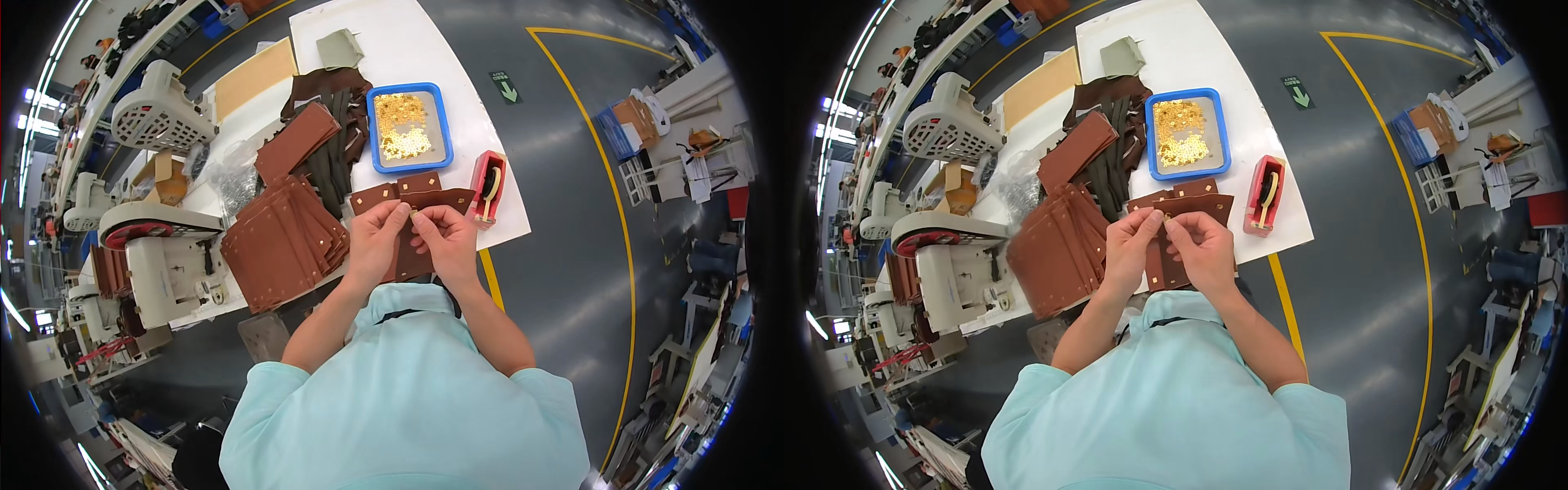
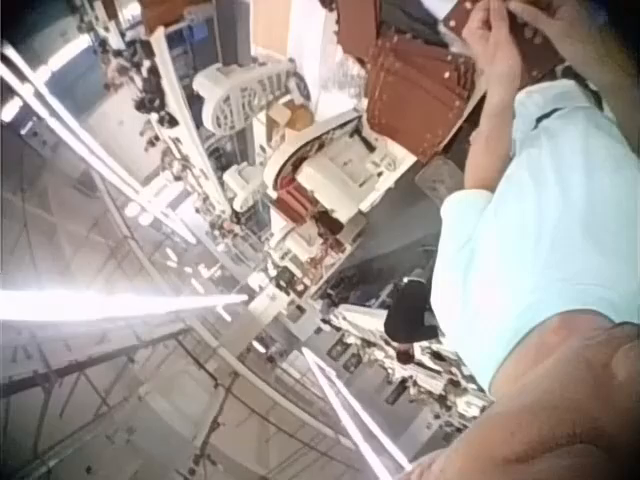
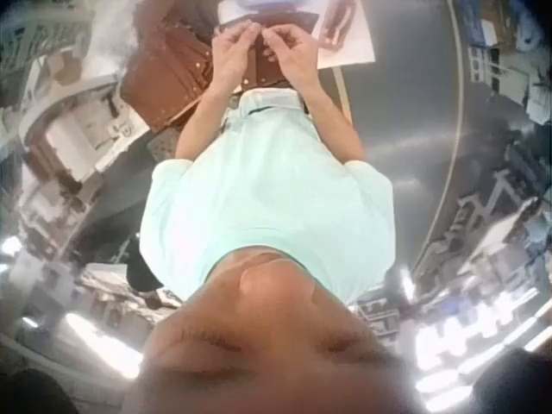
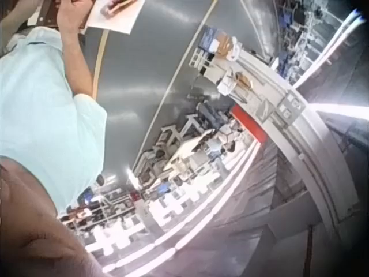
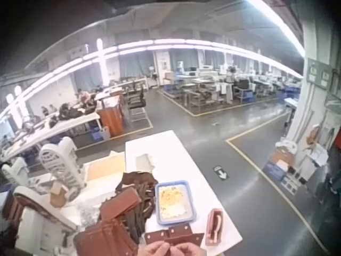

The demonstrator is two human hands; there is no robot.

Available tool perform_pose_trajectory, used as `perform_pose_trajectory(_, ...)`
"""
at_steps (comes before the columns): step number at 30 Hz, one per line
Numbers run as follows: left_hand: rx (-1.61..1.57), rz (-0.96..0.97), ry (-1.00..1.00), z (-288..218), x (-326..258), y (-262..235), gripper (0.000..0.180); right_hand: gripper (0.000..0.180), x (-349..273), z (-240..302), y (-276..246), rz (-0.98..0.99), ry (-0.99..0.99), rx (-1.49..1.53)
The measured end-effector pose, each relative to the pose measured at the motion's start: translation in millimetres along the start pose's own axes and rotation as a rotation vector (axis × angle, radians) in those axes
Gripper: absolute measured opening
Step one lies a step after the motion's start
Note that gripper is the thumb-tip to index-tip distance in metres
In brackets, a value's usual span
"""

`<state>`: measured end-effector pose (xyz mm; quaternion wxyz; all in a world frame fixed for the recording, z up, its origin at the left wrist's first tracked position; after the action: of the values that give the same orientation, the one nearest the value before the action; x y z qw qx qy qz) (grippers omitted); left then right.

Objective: Inserting metal rivets or studs into pre-punched holes in leather bag components.

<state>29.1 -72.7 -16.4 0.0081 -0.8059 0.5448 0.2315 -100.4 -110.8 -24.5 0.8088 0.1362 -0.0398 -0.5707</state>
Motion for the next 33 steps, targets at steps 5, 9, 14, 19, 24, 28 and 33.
perform_pose_trajectory(5,-0.012,0.049,-0.055,3,-9,9,0.022,0.016,-1,5,-6,-0.03,-0.026,0.041)
perform_pose_trajectory(9,-0.014,0.063,-0.033,1,-8,6,0.023,0.015,1,6,-3,-0.026,-0.056,0.072)
perform_pose_trajectory(14,0.079,0.04,-0.036,5,-7,3,0.022,0.015,1,4,-5,-0.045,-0.061,0.11)
perform_pose_trajectory(19,0.138,0.035,0.017,-2,-7,6,0.022,0.012,3,5,-4,-0.05,-0.067,0.09)
perform_pose_trajectory(24,0.147,0.019,0.043,-12,-11,11,0.024,0.013,8,7,-7,-0.081,-0.044,0.068)
perform_pose_trajectory(28,0.15,-0.03,0.036,-12,-7,1,0.023,0.018,11,8,-16,-0.072,-0.054,-0.128)
perform_pose_trajectory(33,0.238,-0.113,-0.036,-6,7,-25,0.024,0.016,14,-14,-83,-0.219,-0.084,-0.138)
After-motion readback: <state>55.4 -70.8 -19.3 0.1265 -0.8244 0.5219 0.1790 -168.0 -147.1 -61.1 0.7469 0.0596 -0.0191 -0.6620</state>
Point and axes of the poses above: each hand's wrist, its own x-axis towards the middle knuckle, its own y-axis out of the palm, z = x × y, the point moved 8 cm from there along x, towards the middle knuckle, and after that the axes turned 11 degrees about -y, right-handed, at the moved point
